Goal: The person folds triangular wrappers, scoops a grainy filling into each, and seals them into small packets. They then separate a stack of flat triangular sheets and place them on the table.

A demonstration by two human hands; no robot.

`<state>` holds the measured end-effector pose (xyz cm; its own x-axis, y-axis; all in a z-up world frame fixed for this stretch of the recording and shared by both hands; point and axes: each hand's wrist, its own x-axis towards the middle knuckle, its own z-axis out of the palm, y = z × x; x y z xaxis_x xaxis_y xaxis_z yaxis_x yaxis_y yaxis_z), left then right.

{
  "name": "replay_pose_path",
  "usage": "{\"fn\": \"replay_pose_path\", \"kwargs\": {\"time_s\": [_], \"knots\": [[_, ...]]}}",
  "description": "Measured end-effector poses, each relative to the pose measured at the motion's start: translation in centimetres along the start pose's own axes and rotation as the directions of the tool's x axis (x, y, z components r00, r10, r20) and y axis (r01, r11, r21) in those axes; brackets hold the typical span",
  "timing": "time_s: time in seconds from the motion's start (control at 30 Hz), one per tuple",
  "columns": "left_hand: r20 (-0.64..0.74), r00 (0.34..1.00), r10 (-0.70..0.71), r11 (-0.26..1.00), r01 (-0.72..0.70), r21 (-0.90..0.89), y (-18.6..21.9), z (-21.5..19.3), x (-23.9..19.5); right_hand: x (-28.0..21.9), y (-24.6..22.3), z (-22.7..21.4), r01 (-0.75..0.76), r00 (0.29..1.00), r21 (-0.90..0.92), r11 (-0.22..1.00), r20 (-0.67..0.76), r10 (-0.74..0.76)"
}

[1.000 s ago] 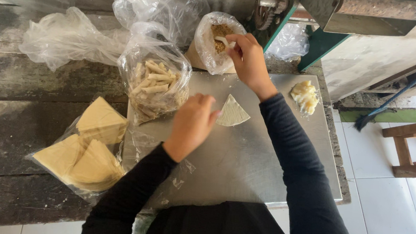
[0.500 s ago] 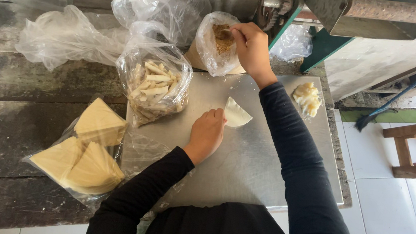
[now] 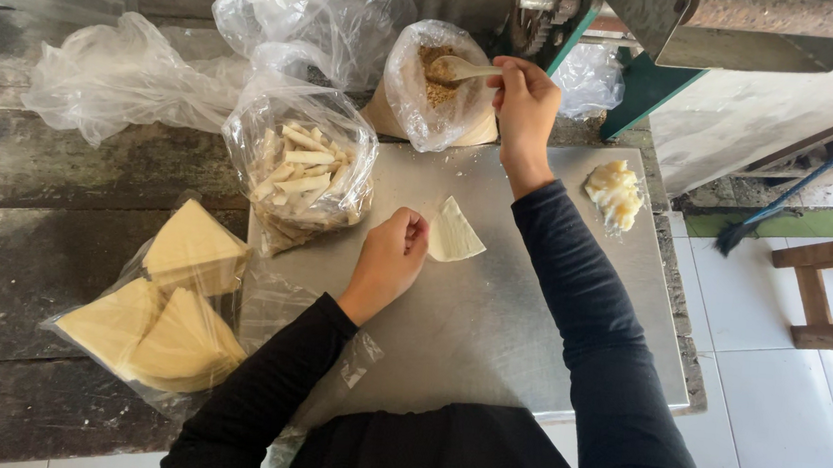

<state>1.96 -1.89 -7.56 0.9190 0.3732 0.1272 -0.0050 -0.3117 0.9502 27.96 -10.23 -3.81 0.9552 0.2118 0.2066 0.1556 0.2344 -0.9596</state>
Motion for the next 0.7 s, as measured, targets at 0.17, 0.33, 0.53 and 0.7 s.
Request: {"fn": "replay_pose_path", "kwargs": {"time_s": [0.17, 0.33, 0.53, 0.7], "knots": [[-0.022, 0.997, 0.07, 0.996, -0.068, 0.057, 0.1, -0.2, -0.1, -1.8, -2.3, -1.3, -0.156, 0.987, 0.227, 0.961, -0.011, 0.163], [-0.025, 0.999, 0.027, 0.999, -0.027, 0.025, -0.3, -0.5, -0.2, -6.4, -5.7, -5.3, -0.2, 0.979, 0.289, 0.936, 0.091, 0.181], [0.007, 1.0, -0.016, 0.999, 0.016, -0.034, -0.7, -0.4, -0.1, -13.5, -4.7, -9.3, -0.387, 0.915, 0.09, 0.918, 0.16, 0.37], [0.019, 0.999, -0.038, 0.998, 0.038, -0.052, -0.9, -0.3, -0.1, -17.2, -1.4, -11.0, -0.426, 0.869, -0.089, 0.901, 0.236, 0.434]]}}
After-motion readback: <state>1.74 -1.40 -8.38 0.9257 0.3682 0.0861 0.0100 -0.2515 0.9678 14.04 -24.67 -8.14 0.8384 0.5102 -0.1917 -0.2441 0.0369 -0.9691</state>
